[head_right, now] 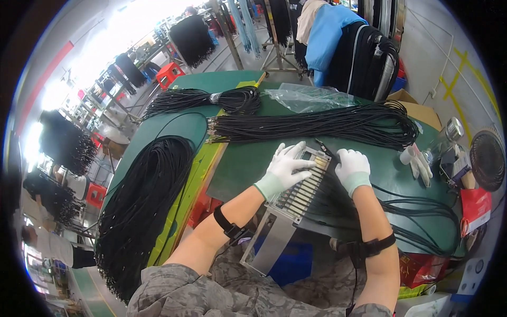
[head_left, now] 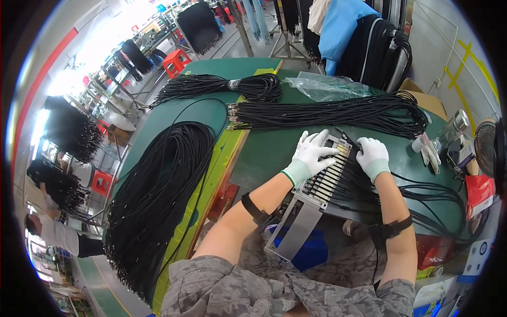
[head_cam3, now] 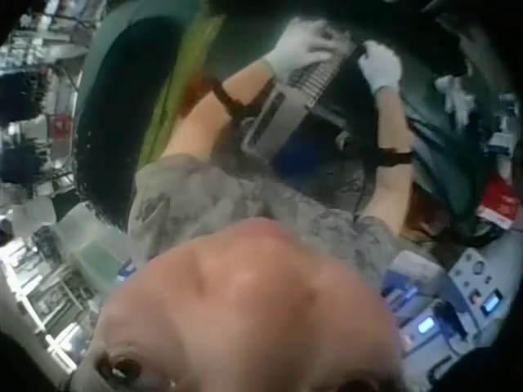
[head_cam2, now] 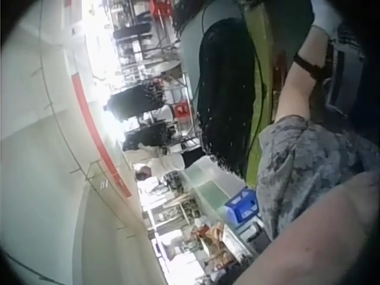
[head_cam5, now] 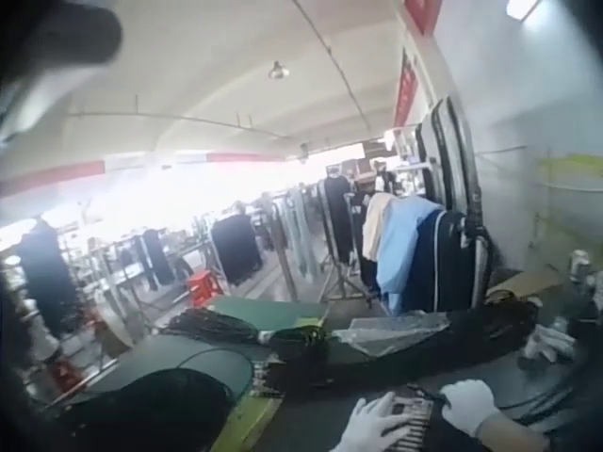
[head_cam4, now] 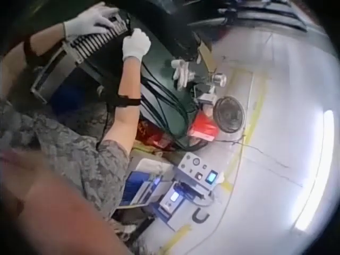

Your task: Placing individual black cables into a metal fixture for organization or assembly.

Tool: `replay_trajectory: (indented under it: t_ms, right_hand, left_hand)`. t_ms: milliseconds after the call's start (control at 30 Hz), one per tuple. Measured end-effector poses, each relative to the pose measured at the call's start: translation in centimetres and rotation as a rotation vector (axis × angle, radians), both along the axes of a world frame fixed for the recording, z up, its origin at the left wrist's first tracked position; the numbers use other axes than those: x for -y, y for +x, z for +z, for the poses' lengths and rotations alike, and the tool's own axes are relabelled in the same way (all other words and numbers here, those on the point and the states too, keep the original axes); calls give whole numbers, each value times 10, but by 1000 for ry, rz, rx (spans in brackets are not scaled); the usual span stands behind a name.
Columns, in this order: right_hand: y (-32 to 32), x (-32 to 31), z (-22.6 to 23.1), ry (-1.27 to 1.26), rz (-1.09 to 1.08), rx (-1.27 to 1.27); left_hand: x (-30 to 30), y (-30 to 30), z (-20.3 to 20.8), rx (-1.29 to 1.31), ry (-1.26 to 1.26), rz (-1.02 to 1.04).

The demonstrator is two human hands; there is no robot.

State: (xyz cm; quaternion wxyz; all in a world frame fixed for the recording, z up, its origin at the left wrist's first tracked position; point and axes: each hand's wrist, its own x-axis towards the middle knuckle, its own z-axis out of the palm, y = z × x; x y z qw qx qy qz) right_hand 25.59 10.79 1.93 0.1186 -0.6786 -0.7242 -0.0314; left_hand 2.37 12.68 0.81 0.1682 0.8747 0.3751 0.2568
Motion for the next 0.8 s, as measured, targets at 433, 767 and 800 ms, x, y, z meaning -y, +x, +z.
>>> replay_trajectory:
  t_ms: [433, 767, 800]
  right_hand:
    - [-9, -2, 8, -56, -28, 35]
    - [-2, 11, 15, 136, 227, -247]
    - [-5, 13, 16, 134, 230, -249]
  left_hand:
    - [-6, -4, -2, -25, 28, 34]
    - [-8, -1, -10, 248, -47, 39]
    - [-8, -2, -10, 329, -56, 46]
